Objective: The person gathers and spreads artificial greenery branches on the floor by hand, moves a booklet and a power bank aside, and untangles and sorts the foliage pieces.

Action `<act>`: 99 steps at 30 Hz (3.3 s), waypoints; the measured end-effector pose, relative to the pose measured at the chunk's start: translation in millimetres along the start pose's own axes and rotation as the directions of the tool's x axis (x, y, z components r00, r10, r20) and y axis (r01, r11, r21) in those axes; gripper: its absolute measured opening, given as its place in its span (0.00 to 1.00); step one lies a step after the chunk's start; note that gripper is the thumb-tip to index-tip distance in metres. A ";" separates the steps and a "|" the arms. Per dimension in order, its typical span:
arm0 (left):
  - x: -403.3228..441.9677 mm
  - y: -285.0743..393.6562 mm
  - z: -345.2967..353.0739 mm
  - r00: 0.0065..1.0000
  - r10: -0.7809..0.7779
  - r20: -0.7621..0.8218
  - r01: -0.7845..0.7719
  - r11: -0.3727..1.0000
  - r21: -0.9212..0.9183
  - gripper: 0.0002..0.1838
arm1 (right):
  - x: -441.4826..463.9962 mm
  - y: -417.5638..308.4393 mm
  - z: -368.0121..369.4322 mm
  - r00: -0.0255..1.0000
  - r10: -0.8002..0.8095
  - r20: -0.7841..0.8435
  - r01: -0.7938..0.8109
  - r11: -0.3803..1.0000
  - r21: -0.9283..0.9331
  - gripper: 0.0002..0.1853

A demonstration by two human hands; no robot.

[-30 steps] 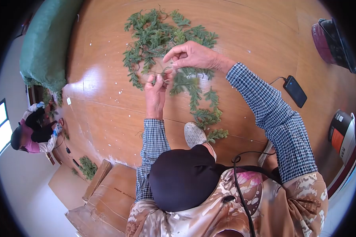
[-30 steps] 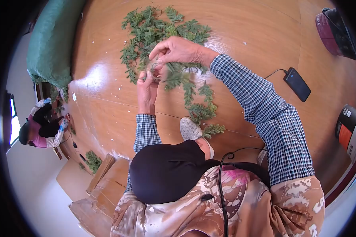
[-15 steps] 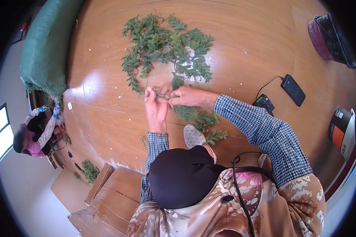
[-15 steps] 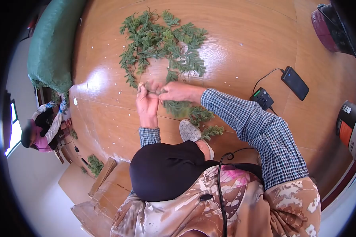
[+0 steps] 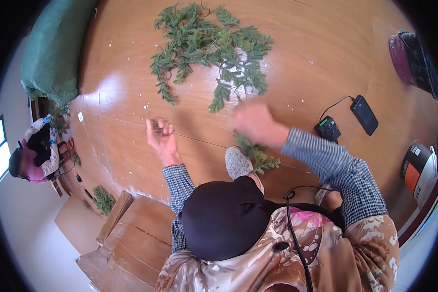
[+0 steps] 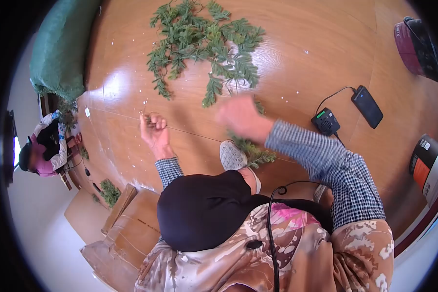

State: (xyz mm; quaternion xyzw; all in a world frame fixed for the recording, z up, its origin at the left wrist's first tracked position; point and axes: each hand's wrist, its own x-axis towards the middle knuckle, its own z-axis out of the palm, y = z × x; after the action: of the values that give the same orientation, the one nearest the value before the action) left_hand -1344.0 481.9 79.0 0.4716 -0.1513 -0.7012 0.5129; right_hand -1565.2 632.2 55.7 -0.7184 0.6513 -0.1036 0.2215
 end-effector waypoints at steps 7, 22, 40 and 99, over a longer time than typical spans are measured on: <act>-5.2 -48.4 5.9 0.944 -0.197 0.266 0.114 0.948 0.297 0.09 | 42.8 71.5 7.5 0.820 0.557 0.134 -0.570 0.817 0.091 0.13; -38.0 -60.3 75.3 0.850 0.017 0.527 -0.358 0.752 0.553 0.16 | 4.6 85.0 -48.7 0.982 0.188 -0.002 -0.074 0.393 0.917 0.07; -31.3 -55.7 108.4 0.743 -0.329 0.583 0.000 0.871 0.492 0.08 | 46.0 66.4 -69.1 0.990 -0.123 0.065 -0.050 0.122 0.991 0.20; -38.3 -93.6 15.2 0.702 -0.433 0.566 0.539 0.842 -0.024 0.24 | 42.6 85.9 -31.9 0.894 0.254 0.368 -0.368 -0.049 0.928 0.10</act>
State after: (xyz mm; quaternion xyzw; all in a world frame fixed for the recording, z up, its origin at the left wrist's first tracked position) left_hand -1409.3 550.8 41.0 0.2274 -0.0921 -0.9260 0.2870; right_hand -1650.0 579.9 38.9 -0.1991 0.5302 -0.4396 0.6971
